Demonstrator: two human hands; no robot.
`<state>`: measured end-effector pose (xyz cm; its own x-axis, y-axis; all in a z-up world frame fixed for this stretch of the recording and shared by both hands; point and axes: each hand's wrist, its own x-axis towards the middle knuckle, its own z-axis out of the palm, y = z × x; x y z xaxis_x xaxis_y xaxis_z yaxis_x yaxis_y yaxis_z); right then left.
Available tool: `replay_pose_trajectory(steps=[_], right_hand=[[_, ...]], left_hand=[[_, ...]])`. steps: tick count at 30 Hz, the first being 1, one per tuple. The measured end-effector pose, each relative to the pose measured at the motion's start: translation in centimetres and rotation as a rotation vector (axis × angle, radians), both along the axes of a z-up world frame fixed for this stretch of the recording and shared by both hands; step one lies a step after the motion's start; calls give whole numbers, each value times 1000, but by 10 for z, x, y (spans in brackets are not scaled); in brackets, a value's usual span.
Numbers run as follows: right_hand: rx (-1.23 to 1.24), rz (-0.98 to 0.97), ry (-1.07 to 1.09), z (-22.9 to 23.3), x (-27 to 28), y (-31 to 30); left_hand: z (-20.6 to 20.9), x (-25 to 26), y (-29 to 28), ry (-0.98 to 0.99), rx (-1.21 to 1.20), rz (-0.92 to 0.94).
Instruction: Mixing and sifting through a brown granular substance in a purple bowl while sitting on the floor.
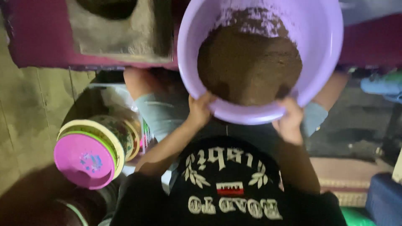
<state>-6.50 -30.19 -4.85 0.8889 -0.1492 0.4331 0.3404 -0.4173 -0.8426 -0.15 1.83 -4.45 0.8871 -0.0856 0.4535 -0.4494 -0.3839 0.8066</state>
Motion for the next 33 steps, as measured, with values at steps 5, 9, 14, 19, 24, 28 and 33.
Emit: replay_pose_trajectory(steps=[5, 9, 14, 19, 24, 28, 33], right_hand=[[38, -84, -54, 44, 29, 38], [642, -209, 183, 71, 50, 52], [959, 61, 501, 73, 46, 40], [263, -31, 175, 17, 3, 16], [1269, -246, 579, 69, 58, 47], [188, -144, -188, 46, 40, 49], [1291, -190, 563, 64, 44, 42]], left_hand=[[24, 12, -11, -114, 122, 30], [44, 30, -19, 436, -361, 166], [62, 31, -23, 968, -665, 266], [45, 14, -1, 105, 45, -32], [37, 35, -12, 673, -322, 97], [61, 26, -6, -116, -45, -52], [48, 32, -15, 513, -391, 91]])
